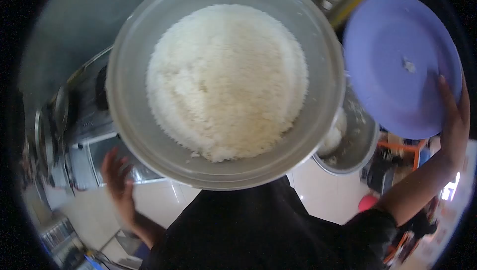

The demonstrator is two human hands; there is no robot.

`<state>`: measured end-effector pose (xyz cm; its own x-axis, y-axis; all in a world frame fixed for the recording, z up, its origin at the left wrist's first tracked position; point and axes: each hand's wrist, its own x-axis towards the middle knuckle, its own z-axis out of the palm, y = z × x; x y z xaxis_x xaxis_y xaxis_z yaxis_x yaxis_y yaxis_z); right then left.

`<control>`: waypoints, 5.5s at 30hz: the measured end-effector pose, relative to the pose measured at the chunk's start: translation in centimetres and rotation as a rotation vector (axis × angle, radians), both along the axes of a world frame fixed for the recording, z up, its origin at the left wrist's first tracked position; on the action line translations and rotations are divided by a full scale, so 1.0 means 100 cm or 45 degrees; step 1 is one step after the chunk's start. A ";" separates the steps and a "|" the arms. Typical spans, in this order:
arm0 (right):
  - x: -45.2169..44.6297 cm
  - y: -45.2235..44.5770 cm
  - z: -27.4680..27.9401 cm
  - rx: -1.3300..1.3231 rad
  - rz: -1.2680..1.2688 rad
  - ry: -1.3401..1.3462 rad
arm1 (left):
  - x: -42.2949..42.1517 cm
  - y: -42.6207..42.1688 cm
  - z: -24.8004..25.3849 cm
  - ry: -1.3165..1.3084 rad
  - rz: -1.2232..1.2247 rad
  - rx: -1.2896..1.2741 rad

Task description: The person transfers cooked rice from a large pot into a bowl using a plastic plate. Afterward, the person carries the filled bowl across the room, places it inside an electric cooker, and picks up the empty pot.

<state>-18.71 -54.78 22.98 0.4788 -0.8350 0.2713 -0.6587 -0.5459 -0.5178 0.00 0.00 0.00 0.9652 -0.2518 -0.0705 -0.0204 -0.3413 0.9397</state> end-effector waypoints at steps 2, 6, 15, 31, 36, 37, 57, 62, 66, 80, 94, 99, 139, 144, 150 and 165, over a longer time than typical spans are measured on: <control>0.047 0.002 0.005 0.171 0.419 0.031 | -0.032 -0.072 -0.014 -0.035 -0.074 -0.163; 0.176 0.072 -0.096 0.970 0.872 0.160 | -0.009 -0.073 -0.039 -0.242 -0.272 0.019; 0.260 0.073 -0.208 1.540 0.858 0.200 | -0.003 -0.073 -0.084 0.092 -0.838 -0.012; 0.303 0.143 -0.247 1.883 0.931 0.596 | -0.006 -0.077 -0.090 0.010 -0.732 -0.127; 0.301 0.157 -0.246 1.871 1.074 0.543 | 0.002 -0.076 -0.085 -0.028 -0.806 -0.129; 0.302 0.155 -0.246 1.886 1.117 0.530 | 0.002 -0.076 -0.085 0.008 -0.767 -0.168; 0.123 0.069 -0.124 1.869 0.477 -0.885 | -0.003 -0.073 -0.080 0.031 -0.535 -0.023; 0.011 0.023 -0.093 1.096 0.399 -1.288 | -0.005 -0.070 -0.082 0.035 -0.515 -0.025; -0.053 0.044 -0.052 0.593 0.225 -1.079 | -0.007 -0.068 -0.080 0.133 -0.496 0.017; -0.059 0.004 -0.153 -0.144 0.329 0.660 | -0.009 -0.017 -0.063 -0.081 -0.143 -0.122; -0.057 -0.037 -0.166 0.764 0.775 0.476 | -0.215 0.039 -0.079 -0.080 0.189 0.448; -0.060 -0.022 -0.276 0.521 0.811 0.777 | -0.276 0.087 -0.092 -0.075 0.330 0.505; 0.254 1.198 -0.366 2.487 1.881 1.213 | -0.292 0.794 -0.148 0.627 1.514 0.506; 0.265 1.391 -0.317 2.592 2.514 1.755 | -0.338 0.868 -0.211 1.480 1.434 0.607; 0.339 1.580 -0.311 2.576 2.819 1.693 | -0.305 1.041 -0.228 1.610 1.708 0.453; 0.626 1.816 -0.381 2.445 2.030 0.861 | 0.278 1.576 -0.200 0.163 0.997 0.623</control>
<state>43.90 126.80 -15.10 0.3202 0.9061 -0.2766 -0.6406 -0.0080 -0.7678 27.77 157.56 -19.96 0.8252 0.5532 -0.1143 0.4764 -0.5729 0.6670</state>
